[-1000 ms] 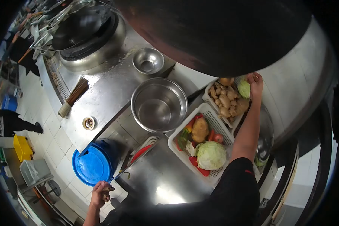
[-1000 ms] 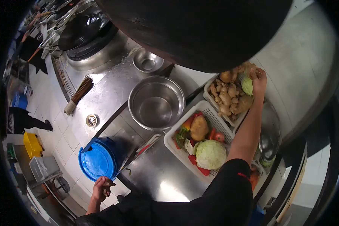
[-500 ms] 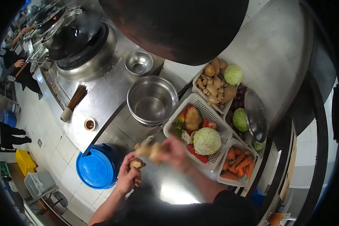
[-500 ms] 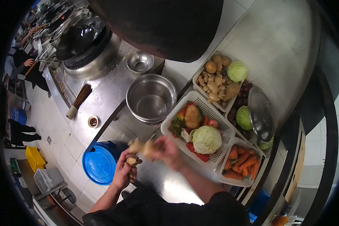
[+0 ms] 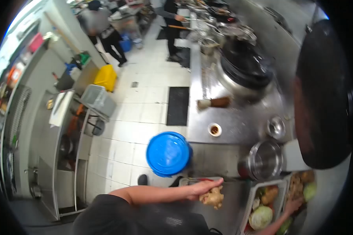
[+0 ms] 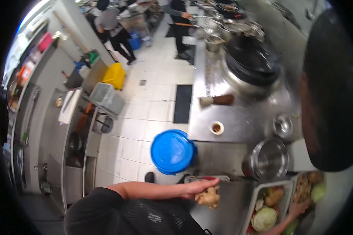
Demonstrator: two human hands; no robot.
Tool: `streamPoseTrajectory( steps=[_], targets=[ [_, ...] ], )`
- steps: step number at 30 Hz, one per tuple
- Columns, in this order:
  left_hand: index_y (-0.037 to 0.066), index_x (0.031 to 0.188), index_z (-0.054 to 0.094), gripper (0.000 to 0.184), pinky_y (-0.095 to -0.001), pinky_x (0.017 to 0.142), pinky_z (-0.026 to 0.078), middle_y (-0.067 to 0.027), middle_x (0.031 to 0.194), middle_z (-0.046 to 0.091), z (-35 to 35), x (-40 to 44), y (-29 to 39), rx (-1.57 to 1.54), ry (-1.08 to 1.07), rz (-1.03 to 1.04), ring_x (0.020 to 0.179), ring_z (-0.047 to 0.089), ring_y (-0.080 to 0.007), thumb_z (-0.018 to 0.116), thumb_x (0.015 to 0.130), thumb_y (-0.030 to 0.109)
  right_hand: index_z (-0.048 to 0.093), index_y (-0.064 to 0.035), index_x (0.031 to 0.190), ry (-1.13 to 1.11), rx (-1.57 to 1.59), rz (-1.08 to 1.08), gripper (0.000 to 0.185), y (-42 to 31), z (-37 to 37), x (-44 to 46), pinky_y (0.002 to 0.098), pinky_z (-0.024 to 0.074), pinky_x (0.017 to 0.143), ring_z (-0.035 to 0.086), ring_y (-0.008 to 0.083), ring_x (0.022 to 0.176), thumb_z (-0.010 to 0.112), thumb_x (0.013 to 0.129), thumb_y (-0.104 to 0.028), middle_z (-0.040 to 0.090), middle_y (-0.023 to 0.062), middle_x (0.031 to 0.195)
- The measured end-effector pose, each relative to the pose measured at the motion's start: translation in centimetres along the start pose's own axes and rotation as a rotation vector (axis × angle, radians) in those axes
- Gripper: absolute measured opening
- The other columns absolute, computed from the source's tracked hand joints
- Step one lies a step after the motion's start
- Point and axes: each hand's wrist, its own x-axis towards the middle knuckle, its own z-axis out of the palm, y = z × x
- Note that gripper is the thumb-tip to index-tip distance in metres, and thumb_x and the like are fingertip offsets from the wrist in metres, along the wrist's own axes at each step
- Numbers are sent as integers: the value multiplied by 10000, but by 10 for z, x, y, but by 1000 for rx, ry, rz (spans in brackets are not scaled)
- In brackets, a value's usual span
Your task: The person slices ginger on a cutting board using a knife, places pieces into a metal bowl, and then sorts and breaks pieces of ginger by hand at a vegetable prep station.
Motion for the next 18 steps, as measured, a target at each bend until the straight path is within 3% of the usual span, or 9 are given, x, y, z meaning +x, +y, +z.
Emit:
streamPoseTrajectory(
  steps=[2,5,7,9,11,13,15,17,18],
  targets=[
    [127,1010,606,571,-357,776,589,-44,944,695,-16,-17,-6,-101,-11,-31,833,698,-167,478,984,683,259,-38,1591,-175,114,155,877,-23,7,-15,508,384,1126,380,403,1443,670,949,-472,333,230,1600],
    [96,1084,621,700,-333,777,599,-35,998,685,-38,-48,0,-150,-99,-31,903,707,-173,408,955,750,219,-46,1605,-21,243,44,887,51,88,13,514,358,1146,382,407,1440,669,944,-431,290,211,1626],
    [102,1121,611,756,-330,752,602,-38,992,681,-57,-56,-3,-135,-28,4,905,705,-178,337,944,784,286,-25,1581,249,-57,-192,841,78,113,32,505,376,1131,388,411,1429,667,936,-407,343,232,1593],
    [105,1171,593,764,-338,751,605,-47,1031,672,-93,-64,-6,-216,-395,-36,926,699,-184,309,953,779,365,-12,1534,194,-121,-227,750,92,94,47,503,384,1120,420,420,1399,647,946,-384,408,245,1542],
    [84,1201,580,713,-349,738,611,-64,1099,663,-92,-76,-8,-265,-274,64,926,695,-182,351,984,723,445,1,1487,152,-187,-299,667,77,53,55,500,392,1110,451,429,1369,628,956,-360,473,258,1491],
    [64,1208,571,588,-370,743,618,-93,1161,645,-112,-70,-20,-120,-285,124,935,693,-184,469,1015,610,575,6,1358,48,70,73,514,40,-9,49,479,434,1064,551,430,1246,587,976,-337,588,262,1356],
    [56,1217,563,527,-342,692,617,-107,1171,642,-116,-81,-16,-107,-351,104,914,696,-182,525,1017,543,611,1,1304,48,-702,-92,457,59,-15,57,459,490,988,624,416,1119,561,992,-329,628,255,1284],
    [49,1227,555,475,-313,640,615,-122,1181,638,-118,-93,-7,-82,-425,73,893,700,-179,581,1018,475,615,-5,1299,212,-164,83,441,96,-6,64,434,537,889,654,366,1040,576,978,-305,631,249,1261],
    [46,1232,550,460,-273,581,594,-131,1186,638,-118,-103,-5,-80,-446,106,860,705,-177,598,1015,449,615,-11,1303,279,187,352,445,44,-30,34,441,544,869,659,356,1024,574,973,-306,636,235,1252]
  ],
)
